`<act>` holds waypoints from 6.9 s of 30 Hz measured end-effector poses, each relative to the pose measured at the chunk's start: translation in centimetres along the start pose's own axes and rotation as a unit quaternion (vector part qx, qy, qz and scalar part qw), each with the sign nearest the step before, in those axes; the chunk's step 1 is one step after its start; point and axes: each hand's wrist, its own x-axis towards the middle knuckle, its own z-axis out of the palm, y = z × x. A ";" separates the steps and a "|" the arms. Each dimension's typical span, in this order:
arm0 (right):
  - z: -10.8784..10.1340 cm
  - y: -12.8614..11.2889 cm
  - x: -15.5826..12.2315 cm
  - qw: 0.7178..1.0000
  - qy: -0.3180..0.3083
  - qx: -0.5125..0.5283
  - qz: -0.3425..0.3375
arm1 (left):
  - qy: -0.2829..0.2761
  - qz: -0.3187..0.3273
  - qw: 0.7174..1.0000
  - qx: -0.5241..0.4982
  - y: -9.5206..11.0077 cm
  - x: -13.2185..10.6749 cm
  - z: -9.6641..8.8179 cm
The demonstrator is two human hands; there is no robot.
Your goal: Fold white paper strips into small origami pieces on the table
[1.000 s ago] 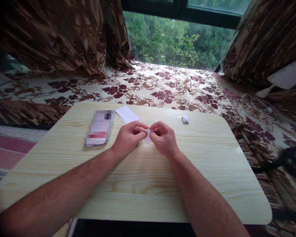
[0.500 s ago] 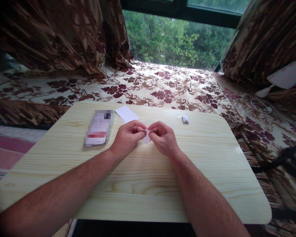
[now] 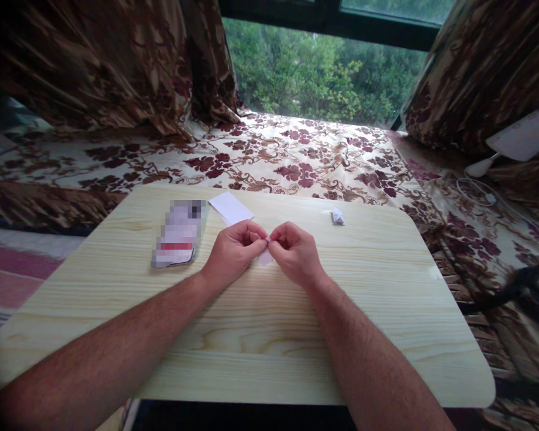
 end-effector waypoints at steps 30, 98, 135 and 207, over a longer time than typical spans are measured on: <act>0.0 -0.1 0.1 0.999 0.000 0.042 0.015 | -0.001 -0.016 0.999 -0.049 0.1 0.3 -0.1; -0.3 -0.9 0.1 0.996 0.042 0.074 -0.011 | 0.000 0.006 0.996 -0.089 0.4 0.1 -0.1; 0.0 -0.1 0.0 0.998 0.046 0.025 -0.039 | -0.006 -0.021 0.996 -0.088 0.2 0.4 -0.1; 0.3 -0.3 0.3 0.998 0.050 0.044 -0.011 | 0.009 -0.020 0.994 -0.105 -0.3 0.5 0.2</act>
